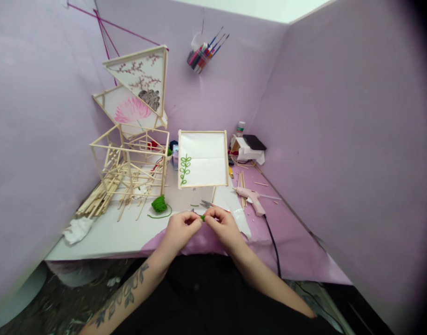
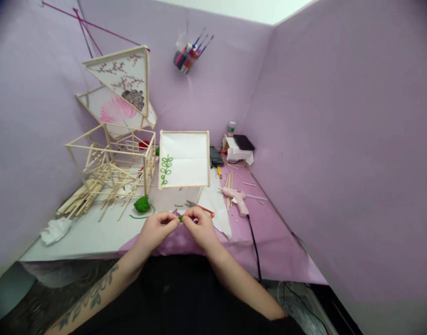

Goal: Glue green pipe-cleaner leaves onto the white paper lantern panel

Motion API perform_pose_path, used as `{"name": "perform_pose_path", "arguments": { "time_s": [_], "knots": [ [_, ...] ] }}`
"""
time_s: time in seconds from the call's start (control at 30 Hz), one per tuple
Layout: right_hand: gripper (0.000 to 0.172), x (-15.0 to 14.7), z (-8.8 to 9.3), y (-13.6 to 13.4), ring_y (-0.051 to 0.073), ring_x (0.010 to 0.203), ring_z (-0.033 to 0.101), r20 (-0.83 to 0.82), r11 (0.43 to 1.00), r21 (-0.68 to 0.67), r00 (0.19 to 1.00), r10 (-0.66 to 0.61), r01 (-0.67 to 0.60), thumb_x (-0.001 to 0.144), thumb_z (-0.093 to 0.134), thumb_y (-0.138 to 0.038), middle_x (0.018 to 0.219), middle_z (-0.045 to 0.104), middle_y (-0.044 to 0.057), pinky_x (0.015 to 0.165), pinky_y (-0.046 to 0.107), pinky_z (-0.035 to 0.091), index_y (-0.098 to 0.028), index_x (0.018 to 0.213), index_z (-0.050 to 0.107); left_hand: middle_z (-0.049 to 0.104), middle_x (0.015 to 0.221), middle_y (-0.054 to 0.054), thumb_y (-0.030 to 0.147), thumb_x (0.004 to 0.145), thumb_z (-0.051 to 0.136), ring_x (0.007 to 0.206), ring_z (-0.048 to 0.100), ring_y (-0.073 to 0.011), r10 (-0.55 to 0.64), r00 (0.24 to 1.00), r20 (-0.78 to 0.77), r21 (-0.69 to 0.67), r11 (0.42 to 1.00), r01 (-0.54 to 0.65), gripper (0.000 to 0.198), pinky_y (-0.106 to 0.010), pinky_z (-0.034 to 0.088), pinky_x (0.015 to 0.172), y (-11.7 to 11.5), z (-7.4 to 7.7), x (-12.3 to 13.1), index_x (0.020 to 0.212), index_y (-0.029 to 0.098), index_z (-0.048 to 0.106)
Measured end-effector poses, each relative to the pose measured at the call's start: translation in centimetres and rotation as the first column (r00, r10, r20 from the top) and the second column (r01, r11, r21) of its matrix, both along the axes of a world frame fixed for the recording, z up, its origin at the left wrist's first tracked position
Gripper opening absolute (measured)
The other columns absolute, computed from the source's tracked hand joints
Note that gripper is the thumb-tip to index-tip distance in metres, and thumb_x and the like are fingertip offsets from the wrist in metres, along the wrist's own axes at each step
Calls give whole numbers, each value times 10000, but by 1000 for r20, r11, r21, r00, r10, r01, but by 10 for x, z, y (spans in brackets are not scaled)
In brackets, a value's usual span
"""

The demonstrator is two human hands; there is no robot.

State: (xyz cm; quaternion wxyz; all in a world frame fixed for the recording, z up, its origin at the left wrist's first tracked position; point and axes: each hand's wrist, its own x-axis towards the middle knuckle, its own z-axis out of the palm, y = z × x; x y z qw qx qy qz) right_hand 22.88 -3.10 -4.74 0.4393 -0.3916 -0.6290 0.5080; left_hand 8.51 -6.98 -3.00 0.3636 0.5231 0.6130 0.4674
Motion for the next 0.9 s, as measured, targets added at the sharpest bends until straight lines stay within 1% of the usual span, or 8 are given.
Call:
{"name": "perform_pose_path", "arguments": {
  "time_s": [0.17,0.33,0.43,0.57,0.73,0.9],
  "knots": [
    [175,1,-5,3,135,679,478,-72,996,-68,996,56,-60,745,607,-330,702,544,-8,647,253,376,-185,664,552,692,644,-26,335,649,649,626,602,-160,-35,999,40,3,999,35,190,-244,459,627,1,-1,-2,645,149,691],
    [232,1,-8,4,105,571,381,-119,982,-155,989,93,-111,735,638,-391,623,467,-35,536,222,310,-190,686,533,663,607,-11,350,654,672,584,570,-139,-43,989,142,-5,999,44,206,-232,437,585,2,-3,-1,637,145,671],
    [258,1,-8,4,100,535,342,-124,977,-182,988,91,-113,724,650,-421,584,433,-45,505,220,280,-194,681,536,646,594,-4,352,648,684,564,549,-126,-32,983,180,-11,999,35,211,-221,421,558,2,-4,0,634,142,667],
    [272,0,-6,4,105,539,376,-141,974,-196,986,87,-114,711,663,-442,589,475,-35,515,225,299,-190,688,564,625,574,6,352,649,684,519,512,-107,2,975,221,-27,1000,4,216,-206,389,504,2,-4,0,669,138,672],
    [200,0,-6,3,115,588,437,-159,975,-192,984,81,-111,699,675,-369,634,530,-27,557,231,333,-189,702,588,590,551,26,340,653,686,484,457,-83,-6,972,236,-34,999,15,205,-197,358,485,3,-5,-1,667,137,664],
    [171,3,-5,4,125,611,480,-169,980,-171,983,68,-97,704,672,-349,663,575,-20,593,248,366,-187,728,627,621,585,15,336,659,686,534,510,-103,-5,975,224,-21,1000,10,198,-208,393,535,3,-7,-3,664,138,669]
  ]
}}
